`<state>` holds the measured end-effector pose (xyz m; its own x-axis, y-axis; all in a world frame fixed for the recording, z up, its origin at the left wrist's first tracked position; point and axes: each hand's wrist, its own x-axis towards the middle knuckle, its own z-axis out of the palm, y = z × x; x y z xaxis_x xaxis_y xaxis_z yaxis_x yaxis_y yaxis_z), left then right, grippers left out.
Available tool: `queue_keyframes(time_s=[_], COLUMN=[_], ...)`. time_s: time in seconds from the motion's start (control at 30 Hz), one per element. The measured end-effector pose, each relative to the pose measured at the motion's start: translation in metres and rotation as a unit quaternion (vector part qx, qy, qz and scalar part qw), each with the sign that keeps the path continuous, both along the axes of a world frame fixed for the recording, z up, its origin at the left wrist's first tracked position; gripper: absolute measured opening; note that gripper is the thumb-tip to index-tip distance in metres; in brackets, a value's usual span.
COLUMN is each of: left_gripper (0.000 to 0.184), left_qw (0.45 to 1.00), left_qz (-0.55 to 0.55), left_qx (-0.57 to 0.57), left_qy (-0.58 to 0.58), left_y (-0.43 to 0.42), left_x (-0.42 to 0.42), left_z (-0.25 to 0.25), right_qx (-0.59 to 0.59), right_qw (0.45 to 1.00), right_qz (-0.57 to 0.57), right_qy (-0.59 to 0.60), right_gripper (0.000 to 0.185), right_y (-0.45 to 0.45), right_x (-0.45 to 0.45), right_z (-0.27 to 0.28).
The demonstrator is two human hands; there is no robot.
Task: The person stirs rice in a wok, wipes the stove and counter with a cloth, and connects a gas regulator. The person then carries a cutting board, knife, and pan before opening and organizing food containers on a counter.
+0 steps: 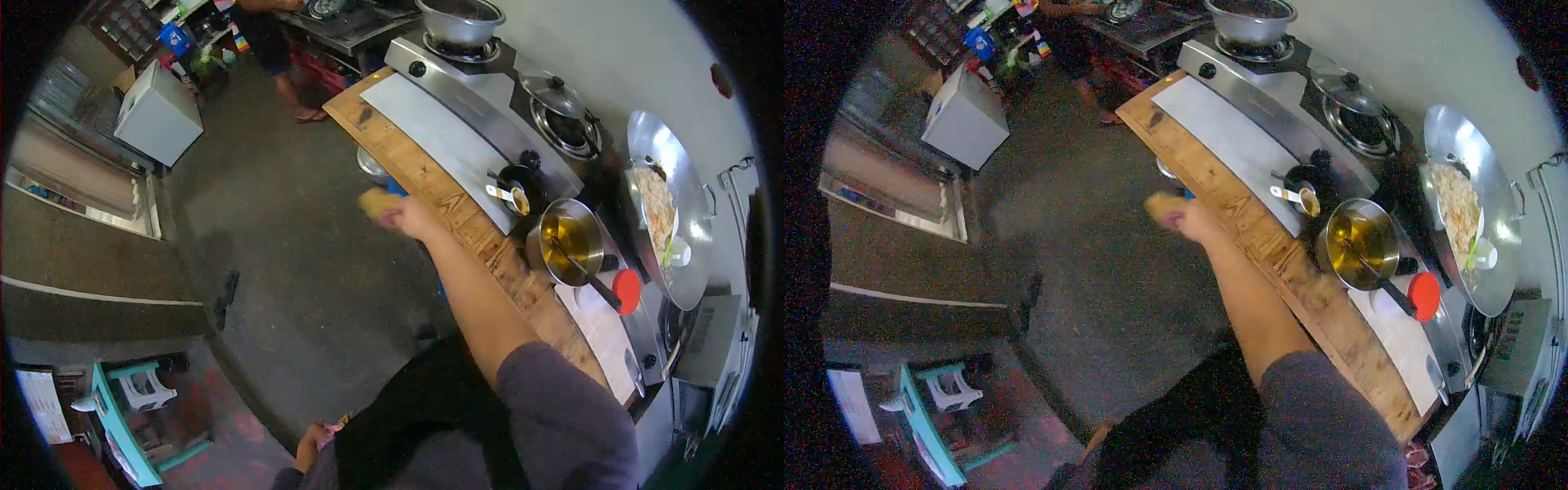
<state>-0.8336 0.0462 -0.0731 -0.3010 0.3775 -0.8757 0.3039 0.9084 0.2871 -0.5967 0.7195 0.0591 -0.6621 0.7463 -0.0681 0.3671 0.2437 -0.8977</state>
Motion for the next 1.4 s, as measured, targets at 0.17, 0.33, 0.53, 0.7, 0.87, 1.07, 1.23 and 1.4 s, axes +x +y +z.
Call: queue_keyframes(time_s=[0.17,0.33,0.53,0.7,0.87,1.07,1.23,1.4], left_gripper=[0.032,0.032,0.045,0.039,0.036,0.042,0.042,0.042], left_qw=[1.0,0.99,0.888,0.994,0.991,0.984,0.986,0.985], left_qz=[0.017,-0.074,-0.352,0.003,0.071,0.049,0.048,0.049], left_qx=[0.018,0.1,0.218,0.085,0.029,-0.018,-0.04,-0.029], left_qy=[0.01,0.061,0.2,0.072,0.11,0.169,0.157,0.162], left_y=[0.015,0.029,0.102,0.187,0.219,0.239,0.247,0.279], left_x=[-0.005,-0.035,-0.064,-0.043,-0.03,-0.031,-0.067,-0.129], left_z=[-0.009,-0.048,-0.057,-0.004,0.058,0.102,0.1,0.09], right_qx=[0.059,0.11,0.194,0.24,0.069,0.145,0.165,-0.002], right_qw=[0.966,0.937,0.961,0.914,0.997,0.955,0.982,0.91], right_qz=[-0.243,-0.274,-0.176,-0.251,0.011,-0.254,-0.039,-0.413], right_qy=[-0.073,-0.188,-0.084,-0.208,-0.02,-0.046,-0.084,0.036], right_gripper=[0.025,0.029,0.025,0.025,0.021,0.025,0.022,0.024], right_y=[0.017,0.022,0.09,0.166,0.231,0.239,0.288,0.375], right_x=[-0.004,-0.004,-0.04,-0.088,-0.166,-0.15,-0.189,-0.197], right_z=[0.052,-0.021,0.007,-0.05,-0.04,-0.009,-0.022,0.021])
